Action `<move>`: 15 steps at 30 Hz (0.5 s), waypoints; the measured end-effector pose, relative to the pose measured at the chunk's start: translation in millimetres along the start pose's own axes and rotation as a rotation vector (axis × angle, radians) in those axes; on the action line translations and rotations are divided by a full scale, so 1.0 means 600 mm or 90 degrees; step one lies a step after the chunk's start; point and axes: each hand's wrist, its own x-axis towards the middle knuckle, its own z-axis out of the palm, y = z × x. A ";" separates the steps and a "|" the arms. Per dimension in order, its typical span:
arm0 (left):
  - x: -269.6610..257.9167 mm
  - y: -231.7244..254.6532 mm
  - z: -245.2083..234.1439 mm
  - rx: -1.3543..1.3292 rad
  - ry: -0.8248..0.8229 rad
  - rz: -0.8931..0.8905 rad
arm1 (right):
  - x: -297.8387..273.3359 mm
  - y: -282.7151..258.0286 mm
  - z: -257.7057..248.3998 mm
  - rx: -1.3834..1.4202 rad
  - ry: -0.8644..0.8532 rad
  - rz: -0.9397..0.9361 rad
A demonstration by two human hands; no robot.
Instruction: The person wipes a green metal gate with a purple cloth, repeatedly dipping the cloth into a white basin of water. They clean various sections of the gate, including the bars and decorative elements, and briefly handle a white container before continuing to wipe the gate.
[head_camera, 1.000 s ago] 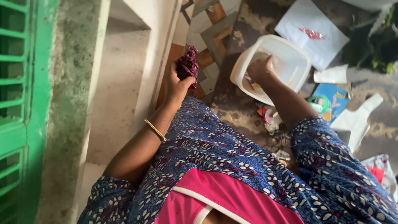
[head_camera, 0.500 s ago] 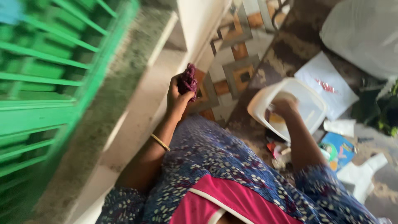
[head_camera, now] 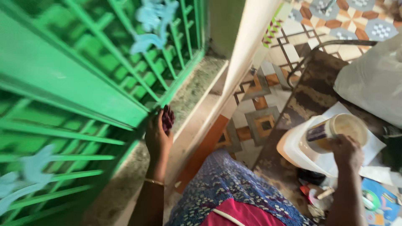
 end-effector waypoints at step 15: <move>-0.130 -0.121 -0.061 -0.029 -0.112 0.176 | -0.126 -0.479 -0.151 0.210 -0.094 -0.308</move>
